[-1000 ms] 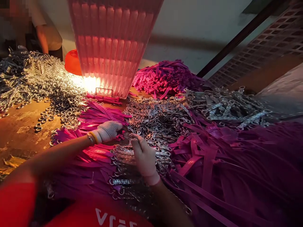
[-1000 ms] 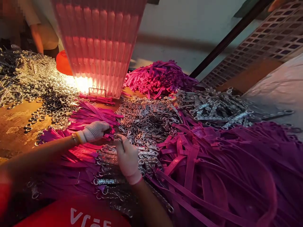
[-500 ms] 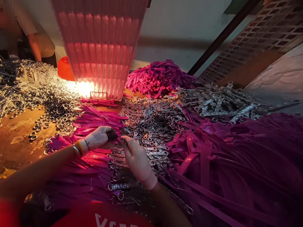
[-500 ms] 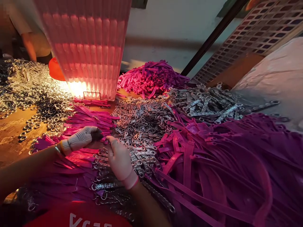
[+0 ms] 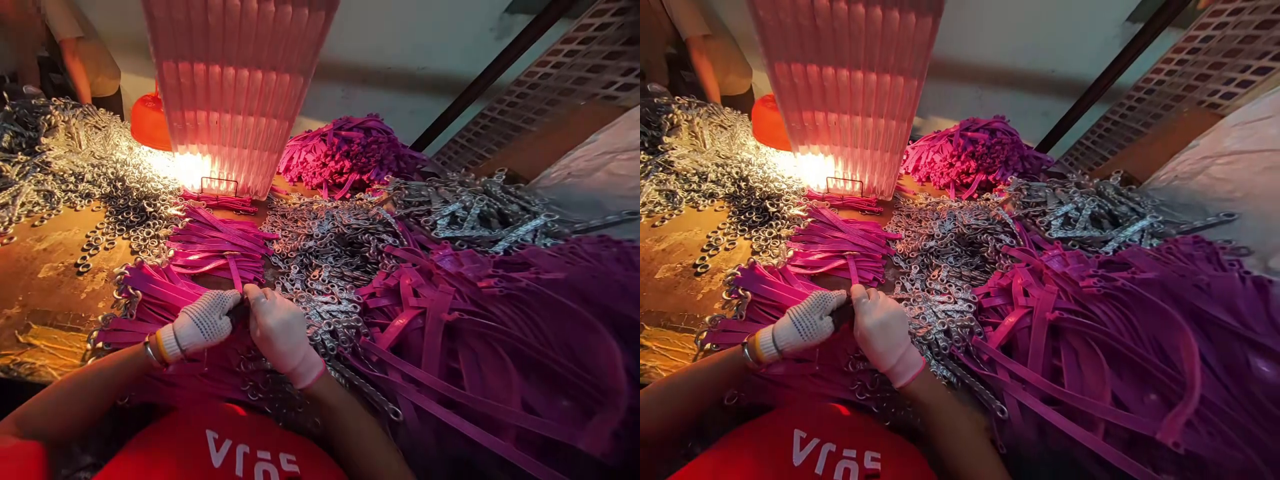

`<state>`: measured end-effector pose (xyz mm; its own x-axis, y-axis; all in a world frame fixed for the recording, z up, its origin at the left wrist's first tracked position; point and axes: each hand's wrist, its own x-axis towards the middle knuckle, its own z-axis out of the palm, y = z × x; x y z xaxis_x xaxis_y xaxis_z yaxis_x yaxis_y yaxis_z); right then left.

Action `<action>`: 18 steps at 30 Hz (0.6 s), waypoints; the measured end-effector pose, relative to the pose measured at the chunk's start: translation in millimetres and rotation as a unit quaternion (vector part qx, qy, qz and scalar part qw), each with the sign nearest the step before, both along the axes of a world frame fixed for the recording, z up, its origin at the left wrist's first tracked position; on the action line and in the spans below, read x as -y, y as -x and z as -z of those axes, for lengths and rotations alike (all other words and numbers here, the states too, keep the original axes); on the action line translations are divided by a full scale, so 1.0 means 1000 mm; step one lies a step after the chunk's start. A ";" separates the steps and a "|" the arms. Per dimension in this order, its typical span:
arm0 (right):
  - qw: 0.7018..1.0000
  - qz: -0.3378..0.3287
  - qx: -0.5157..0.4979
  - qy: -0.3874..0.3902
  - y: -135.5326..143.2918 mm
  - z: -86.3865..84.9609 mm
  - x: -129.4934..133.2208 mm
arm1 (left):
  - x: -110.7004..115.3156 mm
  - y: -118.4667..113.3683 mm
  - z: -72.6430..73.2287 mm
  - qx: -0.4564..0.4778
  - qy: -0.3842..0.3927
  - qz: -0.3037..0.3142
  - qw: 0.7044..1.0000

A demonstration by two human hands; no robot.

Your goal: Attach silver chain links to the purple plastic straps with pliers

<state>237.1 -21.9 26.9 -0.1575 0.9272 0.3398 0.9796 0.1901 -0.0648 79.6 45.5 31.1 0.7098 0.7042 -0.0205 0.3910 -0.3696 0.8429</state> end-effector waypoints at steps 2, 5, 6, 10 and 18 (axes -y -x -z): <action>0.999 -0.007 -0.053 0.012 0.001 -0.004 0.001 | 0.002 0.005 0.004 0.019 0.006 -0.006 1.000; 0.989 -0.032 -0.131 0.061 -0.001 -0.015 0.004 | 0.004 0.012 0.004 0.038 0.048 -0.015 0.998; 0.985 -0.041 -0.142 0.090 -0.003 -0.019 0.005 | 0.005 0.014 0.004 0.042 0.059 -0.021 0.997; 0.976 -0.038 -0.101 0.191 -0.005 -0.029 0.003 | 0.011 0.017 0.008 0.041 0.040 -0.028 0.998; 0.974 -0.044 0.067 0.214 0.005 -0.029 -0.002 | 0.020 0.022 0.011 -0.008 -0.056 -0.039 0.998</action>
<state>232.3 -20.0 55.5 -0.2584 0.9605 -0.1031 0.9660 0.2568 -0.0287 57.6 25.9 20.2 0.6536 0.7551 0.0505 0.4349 -0.4294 0.7915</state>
